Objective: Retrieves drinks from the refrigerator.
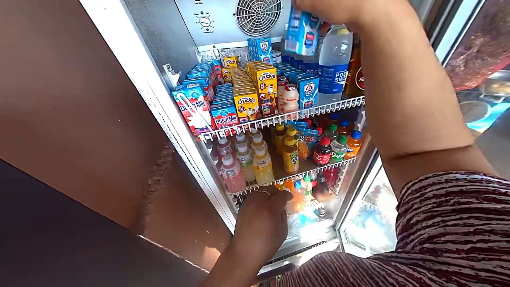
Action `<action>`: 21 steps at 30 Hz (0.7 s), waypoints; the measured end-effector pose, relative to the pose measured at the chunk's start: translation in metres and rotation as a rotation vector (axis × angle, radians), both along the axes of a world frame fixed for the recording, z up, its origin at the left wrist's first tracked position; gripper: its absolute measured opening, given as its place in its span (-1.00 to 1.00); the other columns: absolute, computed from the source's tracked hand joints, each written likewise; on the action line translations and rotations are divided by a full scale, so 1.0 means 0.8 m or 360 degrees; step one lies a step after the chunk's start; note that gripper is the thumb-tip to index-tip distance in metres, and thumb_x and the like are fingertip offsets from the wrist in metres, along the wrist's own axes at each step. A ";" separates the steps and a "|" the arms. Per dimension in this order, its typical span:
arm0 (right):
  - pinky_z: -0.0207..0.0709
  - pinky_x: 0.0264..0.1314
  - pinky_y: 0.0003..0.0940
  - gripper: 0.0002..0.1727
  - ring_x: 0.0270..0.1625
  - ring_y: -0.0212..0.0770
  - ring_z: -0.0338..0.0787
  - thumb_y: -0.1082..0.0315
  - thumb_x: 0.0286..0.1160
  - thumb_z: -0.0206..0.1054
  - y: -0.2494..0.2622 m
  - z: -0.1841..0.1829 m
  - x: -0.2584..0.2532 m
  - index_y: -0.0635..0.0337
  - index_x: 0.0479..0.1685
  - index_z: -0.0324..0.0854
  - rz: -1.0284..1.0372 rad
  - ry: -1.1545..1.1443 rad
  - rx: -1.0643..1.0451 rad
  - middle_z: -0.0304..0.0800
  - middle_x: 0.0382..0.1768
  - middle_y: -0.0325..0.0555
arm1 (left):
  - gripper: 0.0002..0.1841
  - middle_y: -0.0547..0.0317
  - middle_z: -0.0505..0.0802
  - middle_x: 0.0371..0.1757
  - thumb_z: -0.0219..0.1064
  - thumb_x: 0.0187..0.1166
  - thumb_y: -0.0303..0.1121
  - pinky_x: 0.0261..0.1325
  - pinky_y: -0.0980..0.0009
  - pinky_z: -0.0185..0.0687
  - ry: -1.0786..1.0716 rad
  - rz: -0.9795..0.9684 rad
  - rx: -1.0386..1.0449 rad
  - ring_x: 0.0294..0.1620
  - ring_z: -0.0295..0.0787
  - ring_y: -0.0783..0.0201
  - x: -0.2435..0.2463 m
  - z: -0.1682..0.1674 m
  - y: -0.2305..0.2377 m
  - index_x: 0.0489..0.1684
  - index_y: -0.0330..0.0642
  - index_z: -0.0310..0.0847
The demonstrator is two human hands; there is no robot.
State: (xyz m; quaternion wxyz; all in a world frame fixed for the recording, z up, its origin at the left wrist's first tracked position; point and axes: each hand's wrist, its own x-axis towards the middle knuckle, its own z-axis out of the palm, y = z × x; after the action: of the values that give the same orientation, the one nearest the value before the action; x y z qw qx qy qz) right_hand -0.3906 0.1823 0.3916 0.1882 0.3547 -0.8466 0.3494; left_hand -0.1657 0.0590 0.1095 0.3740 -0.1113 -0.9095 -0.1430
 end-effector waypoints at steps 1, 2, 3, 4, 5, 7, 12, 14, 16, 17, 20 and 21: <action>0.70 -0.08 -0.21 -0.64 -0.14 -0.23 0.79 0.10 0.67 0.31 0.026 -0.016 0.018 0.14 0.22 0.68 -0.0003 -0.0065 0.0010 0.78 -0.04 -0.04 | -0.71 0.12 0.91 -0.31 0.22 0.23 -0.51 -0.20 0.20 0.79 -0.0012 -0.0019 -0.0001 -0.26 0.89 0.13 -0.001 0.003 0.003 -0.29 -0.08 0.89; 0.73 -0.10 -0.14 -0.62 -0.15 -0.20 0.82 0.08 0.63 0.35 0.045 -0.033 0.029 0.08 0.27 0.65 -0.0008 -0.0099 0.0068 0.80 -0.02 -0.04 | -0.72 0.10 0.90 -0.30 0.23 0.23 -0.52 -0.20 0.18 0.79 -0.0025 -0.0042 -0.0005 -0.26 0.89 0.10 -0.001 0.005 0.006 -0.27 -0.09 0.89; 0.74 -0.07 -0.03 -0.60 -0.13 -0.13 0.84 0.08 0.60 0.39 0.057 -0.051 0.035 0.08 0.29 0.63 -0.0024 -0.0114 0.0119 0.80 0.00 0.00 | -0.72 0.08 0.90 -0.29 0.24 0.23 -0.53 -0.20 0.15 0.80 -0.0045 -0.0064 -0.0010 -0.26 0.90 0.08 -0.001 0.008 0.009 -0.25 -0.11 0.88; 0.71 -0.02 0.08 -0.58 -0.11 -0.05 0.84 0.09 0.59 0.43 0.061 -0.069 0.034 0.10 0.31 0.63 -0.0054 -0.0113 0.0136 0.81 0.00 0.05 | -0.73 0.05 0.91 -0.27 0.27 0.24 -0.55 -0.17 0.11 0.80 -0.0074 -0.0090 -0.0012 -0.23 0.90 0.05 0.000 0.011 0.014 -0.24 -0.12 0.88; 0.67 0.03 0.17 -0.55 -0.06 0.04 0.83 0.10 0.57 0.45 0.060 -0.085 0.028 0.13 0.32 0.64 -0.0095 -0.0096 0.0124 0.81 0.01 0.11 | -0.74 0.04 0.91 -0.26 0.29 0.25 -0.56 -0.16 0.10 0.80 -0.0091 -0.0108 -0.0015 -0.22 0.91 0.04 0.000 0.015 0.018 -0.24 -0.13 0.88; 0.57 0.22 0.30 -0.53 0.13 0.17 0.80 0.11 0.55 0.48 0.050 -0.108 0.014 0.16 0.34 0.64 -0.0186 -0.0049 0.0069 0.80 0.09 0.19 | -0.74 0.04 0.91 -0.25 0.30 0.24 -0.57 -0.15 0.08 0.80 -0.0115 -0.0125 -0.0017 -0.22 0.91 0.03 0.002 0.019 0.026 -0.23 -0.13 0.88; 0.56 0.32 0.22 -0.48 0.31 0.24 0.71 0.14 0.56 0.44 0.027 -0.134 0.010 0.18 0.44 0.59 -0.0351 -0.0006 -0.0042 0.63 0.30 0.31 | -0.72 0.06 0.90 -0.29 0.30 0.20 -0.57 -0.20 0.11 0.80 -0.0116 -0.0155 -0.0038 -0.28 0.90 0.06 0.002 0.017 0.034 -0.23 -0.12 0.89; 0.60 0.29 0.19 -0.45 0.27 0.26 0.73 0.15 0.56 0.45 0.020 -0.141 0.014 0.19 0.48 0.56 -0.0378 0.0016 -0.0018 0.60 0.34 0.34 | -0.71 0.07 0.90 -0.28 0.29 0.20 -0.57 -0.21 0.13 0.79 -0.0107 -0.0145 -0.0047 -0.28 0.89 0.07 0.001 0.015 0.034 -0.23 -0.11 0.89; 0.61 0.27 0.21 -0.43 0.25 0.30 0.74 0.18 0.53 0.48 0.012 -0.151 0.013 0.21 0.49 0.53 -0.0378 0.0015 0.0036 0.58 0.36 0.36 | -0.71 0.06 0.90 -0.26 0.29 0.22 -0.58 -0.18 0.12 0.79 -0.0126 -0.0128 -0.0030 -0.26 0.90 0.06 0.002 0.014 0.034 -0.21 -0.12 0.89; 0.61 0.26 0.22 -0.41 0.24 0.30 0.75 0.18 0.53 0.49 0.010 -0.157 0.012 0.23 0.49 0.51 -0.0380 0.0014 0.0055 0.59 0.35 0.37 | -0.71 0.05 0.91 -0.26 0.29 0.22 -0.58 -0.17 0.11 0.79 -0.0132 -0.0122 -0.0022 -0.25 0.90 0.05 0.002 0.015 0.033 -0.21 -0.13 0.89; 0.62 0.25 0.21 -0.41 0.22 0.31 0.76 0.15 0.51 0.52 0.011 -0.165 0.012 0.27 0.43 0.52 -0.0389 0.0018 0.0040 0.62 0.29 0.37 | -0.71 0.08 0.90 -0.29 0.27 0.20 -0.57 -0.19 0.14 0.80 -0.0093 -0.0113 -0.0025 -0.26 0.90 0.08 0.000 0.012 0.029 -0.24 -0.11 0.89; 0.62 0.26 0.21 -0.42 0.23 0.31 0.75 0.13 0.51 0.53 0.012 -0.167 0.012 0.28 0.41 0.53 -0.0390 0.0014 0.0043 0.63 0.29 0.36 | -0.71 0.09 0.90 -0.30 0.27 0.19 -0.56 -0.20 0.15 0.80 -0.0086 -0.0119 -0.0025 -0.27 0.90 0.10 -0.001 0.010 0.029 -0.25 -0.11 0.89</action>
State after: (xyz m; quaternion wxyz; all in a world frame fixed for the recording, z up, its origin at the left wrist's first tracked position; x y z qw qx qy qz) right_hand -0.3808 0.1923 0.2581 0.2283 0.2526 -0.8873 0.3110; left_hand -0.1668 0.0820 0.1175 0.3429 -0.1443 -0.9156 -0.1528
